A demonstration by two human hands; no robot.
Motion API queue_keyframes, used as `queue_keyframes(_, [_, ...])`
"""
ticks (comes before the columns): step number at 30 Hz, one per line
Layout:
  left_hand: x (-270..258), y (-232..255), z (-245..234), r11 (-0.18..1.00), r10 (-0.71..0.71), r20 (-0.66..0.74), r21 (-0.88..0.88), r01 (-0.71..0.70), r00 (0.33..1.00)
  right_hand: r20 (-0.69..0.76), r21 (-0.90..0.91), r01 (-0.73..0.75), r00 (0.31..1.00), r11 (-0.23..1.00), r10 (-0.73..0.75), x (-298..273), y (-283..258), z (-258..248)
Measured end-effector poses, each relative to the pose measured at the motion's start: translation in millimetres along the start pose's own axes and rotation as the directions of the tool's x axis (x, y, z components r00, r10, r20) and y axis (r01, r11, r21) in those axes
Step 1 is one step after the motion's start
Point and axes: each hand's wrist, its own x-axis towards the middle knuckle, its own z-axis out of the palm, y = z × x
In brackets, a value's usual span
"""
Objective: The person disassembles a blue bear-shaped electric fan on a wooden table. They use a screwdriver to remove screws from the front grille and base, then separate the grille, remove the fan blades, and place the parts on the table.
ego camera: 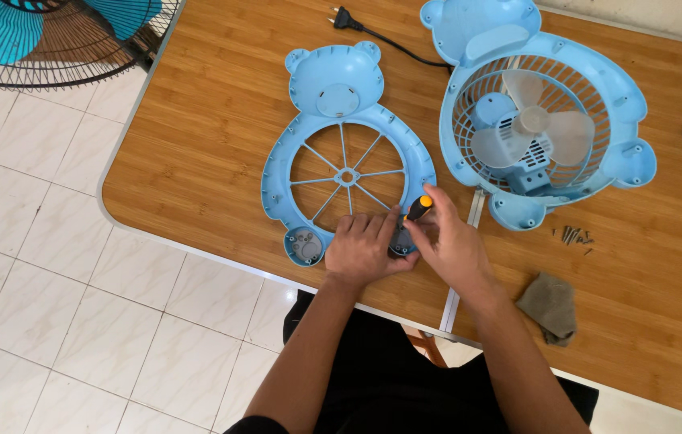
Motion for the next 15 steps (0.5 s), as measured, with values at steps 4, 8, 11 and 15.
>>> queue_keyframes(4, [0,1,-1,1.0,-0.011,0.006,0.01,0.011,1.0,0.007,-0.2,0.142,0.99,0.969,-0.144,8,-18,-10])
queue_keyframes(8, [1,2,0,0.999,-0.03,-0.019,-0.017,0.029,0.999,-0.051,-0.181,0.252,0.963,0.951,-0.265,13,-29,-17])
queue_keyframes(11, [1,2,-1,0.999,-0.031,-0.035,-0.024,0.03,0.999,-0.063,-0.149,0.248,0.964,0.957,-0.26,15,-34,-18])
queue_keyframes(15, [2,2,-2,1.0,-0.015,-0.039,-0.007,0.015,0.999,-0.032,-0.115,0.176,0.983,0.978,-0.181,16,-34,-20])
